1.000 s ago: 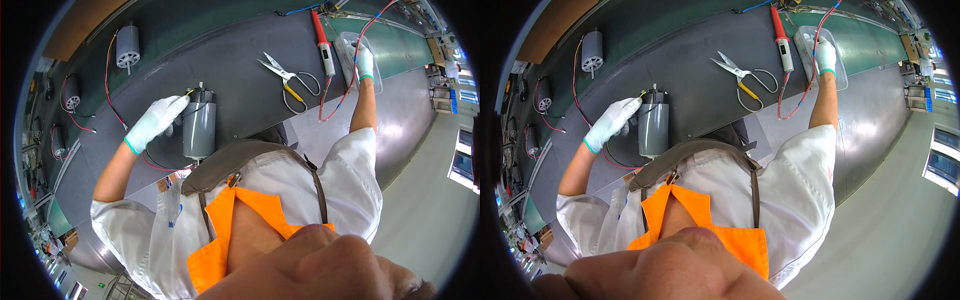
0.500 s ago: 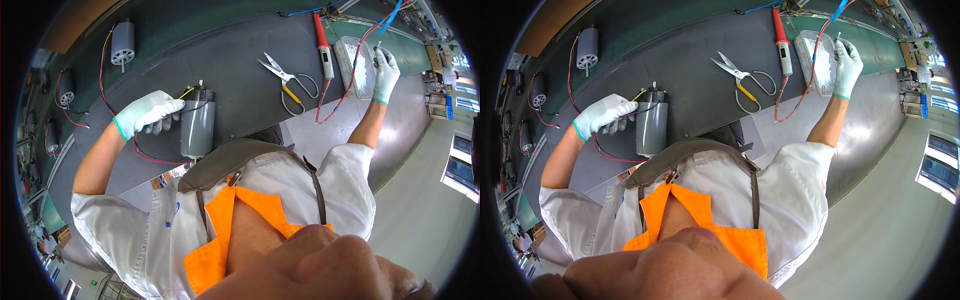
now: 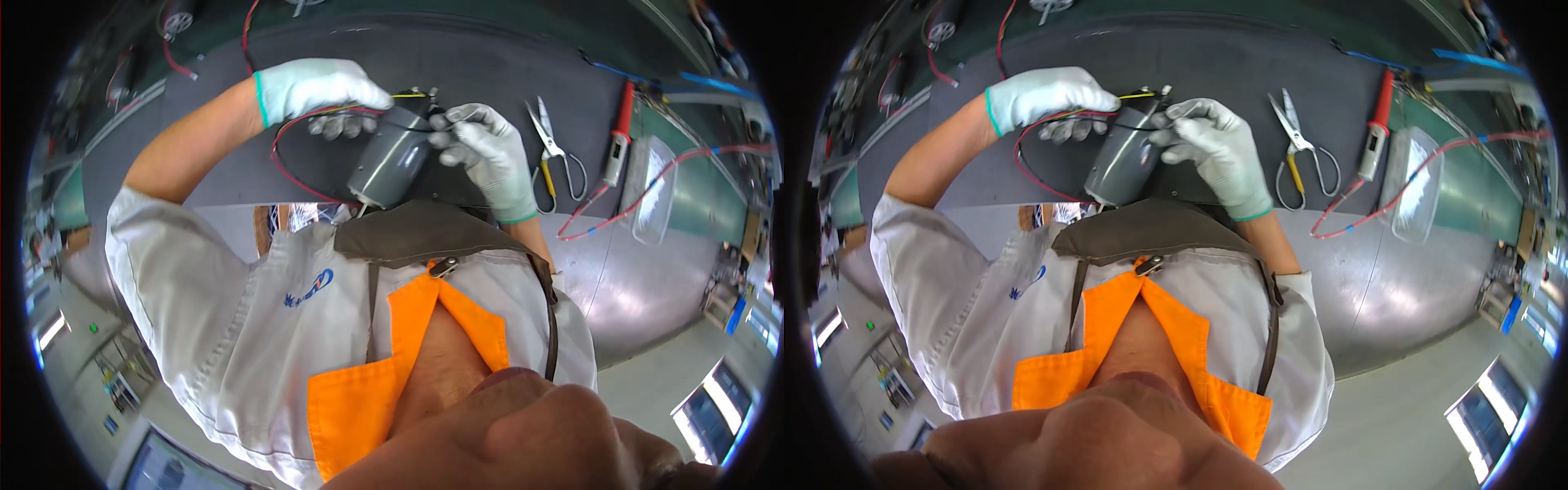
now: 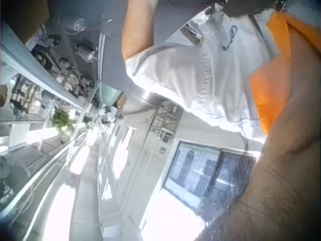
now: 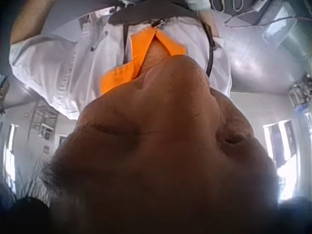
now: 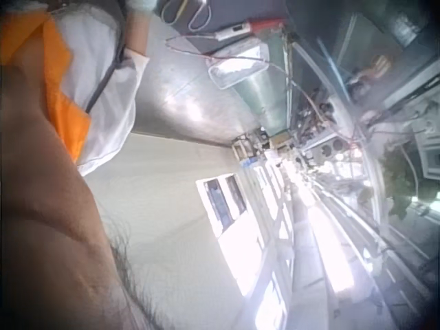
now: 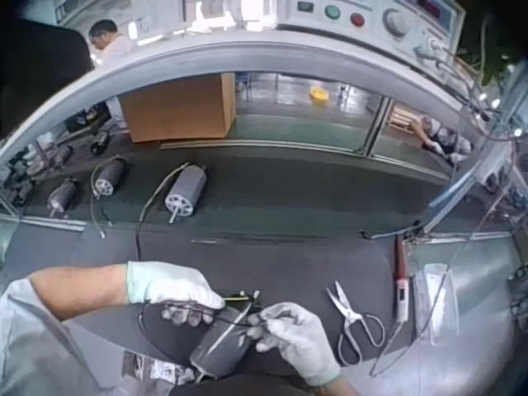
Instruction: The person puts on white gloves and assembles small cylindrical electrical motors on a workbench. They use pliers to strip wire ends and a red testing tool to check connections on multiple motors, repeating the process for each unit.
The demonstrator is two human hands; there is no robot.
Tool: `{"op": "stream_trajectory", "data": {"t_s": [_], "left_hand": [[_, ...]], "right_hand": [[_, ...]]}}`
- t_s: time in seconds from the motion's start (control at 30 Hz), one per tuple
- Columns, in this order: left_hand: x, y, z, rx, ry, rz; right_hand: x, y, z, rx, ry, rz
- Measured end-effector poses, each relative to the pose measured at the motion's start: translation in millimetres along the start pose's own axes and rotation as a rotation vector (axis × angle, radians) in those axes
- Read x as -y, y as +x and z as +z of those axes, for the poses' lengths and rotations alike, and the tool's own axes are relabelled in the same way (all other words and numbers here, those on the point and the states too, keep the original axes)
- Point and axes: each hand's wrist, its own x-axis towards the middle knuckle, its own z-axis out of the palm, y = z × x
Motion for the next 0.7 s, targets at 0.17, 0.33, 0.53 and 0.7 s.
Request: {"op": "stream_trajectory", "data": {"t_s": [0.17, 0.33, 0.53, 0.7], "left_hand": [[-5.8, -17.0, 8.5, -0.002, -0.009, -0.059], [27.4, -1.7, 22.1, -0.103, -0.251, 0.068], [31.5, 21.9, 50.9, -0.491, -0.378, 0.183], [34.9, 34.6, 63.8, -0.574, -0.479, 0.339]], "right_hand": [[-41.1, 8.6, 18.4, -0.005, -1.177, -0.798], [-48.2, 14.0, 24.2, 0.031, -1.538, -0.969], [-41.4, 18.5, 29.9, -0.044, -1.399, -0.844], [-24.5, 19.1, 26.1, -0.112, -0.655, -0.443]]}}
